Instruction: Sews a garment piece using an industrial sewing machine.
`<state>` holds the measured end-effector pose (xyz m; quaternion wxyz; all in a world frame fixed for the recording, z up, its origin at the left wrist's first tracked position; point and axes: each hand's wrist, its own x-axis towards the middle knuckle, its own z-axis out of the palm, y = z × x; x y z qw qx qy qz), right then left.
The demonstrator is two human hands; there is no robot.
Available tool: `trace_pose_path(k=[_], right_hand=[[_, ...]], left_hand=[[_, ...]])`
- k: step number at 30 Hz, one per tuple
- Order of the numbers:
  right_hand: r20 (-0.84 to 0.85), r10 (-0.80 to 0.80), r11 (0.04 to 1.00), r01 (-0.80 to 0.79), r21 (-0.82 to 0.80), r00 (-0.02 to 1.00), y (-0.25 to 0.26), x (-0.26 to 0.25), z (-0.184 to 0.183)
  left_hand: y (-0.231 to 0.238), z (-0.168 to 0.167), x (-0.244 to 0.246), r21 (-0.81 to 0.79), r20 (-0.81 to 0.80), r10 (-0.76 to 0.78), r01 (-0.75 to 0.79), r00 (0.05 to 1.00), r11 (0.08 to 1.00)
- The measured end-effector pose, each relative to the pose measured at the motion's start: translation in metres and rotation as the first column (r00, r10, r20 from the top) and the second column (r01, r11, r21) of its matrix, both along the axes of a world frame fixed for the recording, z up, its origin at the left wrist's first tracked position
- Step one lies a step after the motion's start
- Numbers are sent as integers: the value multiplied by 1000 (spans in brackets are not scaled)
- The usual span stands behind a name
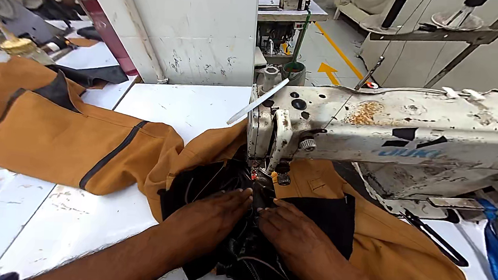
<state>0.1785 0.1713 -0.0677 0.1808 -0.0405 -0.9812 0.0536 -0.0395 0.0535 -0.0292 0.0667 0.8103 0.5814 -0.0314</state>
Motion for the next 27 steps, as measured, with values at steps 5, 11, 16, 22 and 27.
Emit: trace_pose_path(k=[5,11,16,22,27], right_hand=[[55,38,999,-40,35,998,6,-1,6],[-2,46,999,-46,-11,999,0,-7,2],[-15,51,996,-52,-72,999,1,-5,0],[3,116,988,-115,-106,993,16,0,2],[3,128,988,-127,-87,992,18,1,3]], left_hand=[[6,-7,-12,10,84,37,-38,996,999],[19,-22,-19,198,191,9,-47,981,979],[16,-20,-20,141,180,24,-50,983,989],[15,-18,-16,123,157,31,-51,987,991],[10,-20,-7,124,126,67,-83,990,989]])
